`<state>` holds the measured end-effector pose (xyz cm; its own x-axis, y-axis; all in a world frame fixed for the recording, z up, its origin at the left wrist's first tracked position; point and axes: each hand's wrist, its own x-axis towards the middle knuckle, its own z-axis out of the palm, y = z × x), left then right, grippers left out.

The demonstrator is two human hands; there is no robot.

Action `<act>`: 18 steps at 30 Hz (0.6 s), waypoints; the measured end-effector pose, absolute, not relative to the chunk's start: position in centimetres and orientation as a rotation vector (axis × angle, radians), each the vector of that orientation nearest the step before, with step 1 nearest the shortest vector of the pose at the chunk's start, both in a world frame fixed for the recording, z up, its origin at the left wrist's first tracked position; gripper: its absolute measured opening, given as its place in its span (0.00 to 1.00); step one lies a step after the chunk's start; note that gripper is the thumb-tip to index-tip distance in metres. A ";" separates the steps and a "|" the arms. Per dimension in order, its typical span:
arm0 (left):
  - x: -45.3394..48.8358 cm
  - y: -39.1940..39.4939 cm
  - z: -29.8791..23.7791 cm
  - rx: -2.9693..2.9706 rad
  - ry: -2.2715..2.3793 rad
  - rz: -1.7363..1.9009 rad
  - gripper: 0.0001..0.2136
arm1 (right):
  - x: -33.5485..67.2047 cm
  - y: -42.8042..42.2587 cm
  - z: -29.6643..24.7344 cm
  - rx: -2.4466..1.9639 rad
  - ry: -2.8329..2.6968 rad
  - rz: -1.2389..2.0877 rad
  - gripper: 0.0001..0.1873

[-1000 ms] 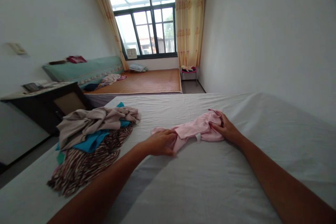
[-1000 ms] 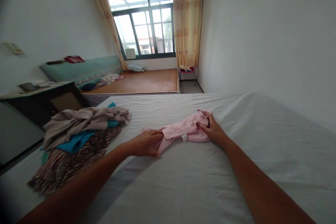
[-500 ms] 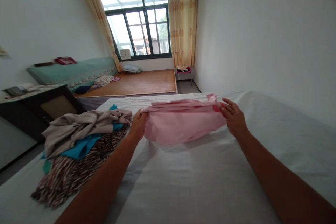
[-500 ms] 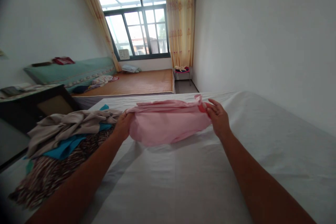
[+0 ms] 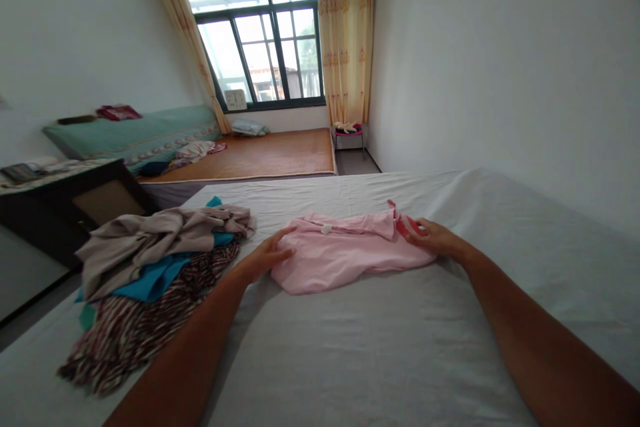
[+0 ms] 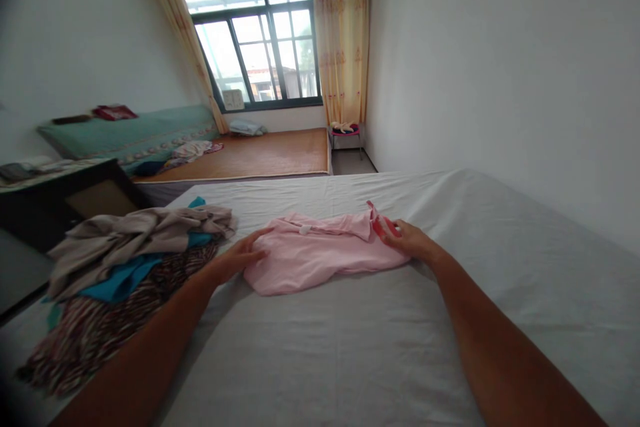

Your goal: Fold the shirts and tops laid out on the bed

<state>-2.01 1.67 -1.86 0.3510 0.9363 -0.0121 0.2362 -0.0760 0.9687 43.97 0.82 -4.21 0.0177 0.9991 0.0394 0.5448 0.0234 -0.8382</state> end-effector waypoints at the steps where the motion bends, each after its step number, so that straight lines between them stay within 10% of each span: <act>1: -1.8 1.9 -1.8 1.551 1.058 0.799 0.29 | 43.8 0.6 -3.9 -1.535 -1.643 0.925 0.25; 8: -0.7 4.8 -0.8 1.083 0.855 1.560 0.27 | 42.4 1.1 -1.6 -0.998 -1.023 0.932 0.31; 18: -0.9 2.0 -2.5 1.215 1.050 1.041 0.33 | 42.1 -0.7 -2.0 -1.350 -1.571 1.214 0.45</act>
<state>-0.89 1.95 -2.47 0.2025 0.9777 -0.0549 -0.0468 0.0657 0.9967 42.12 -0.67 -1.97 -0.1886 0.9807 -0.0526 0.2985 0.0062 -0.9544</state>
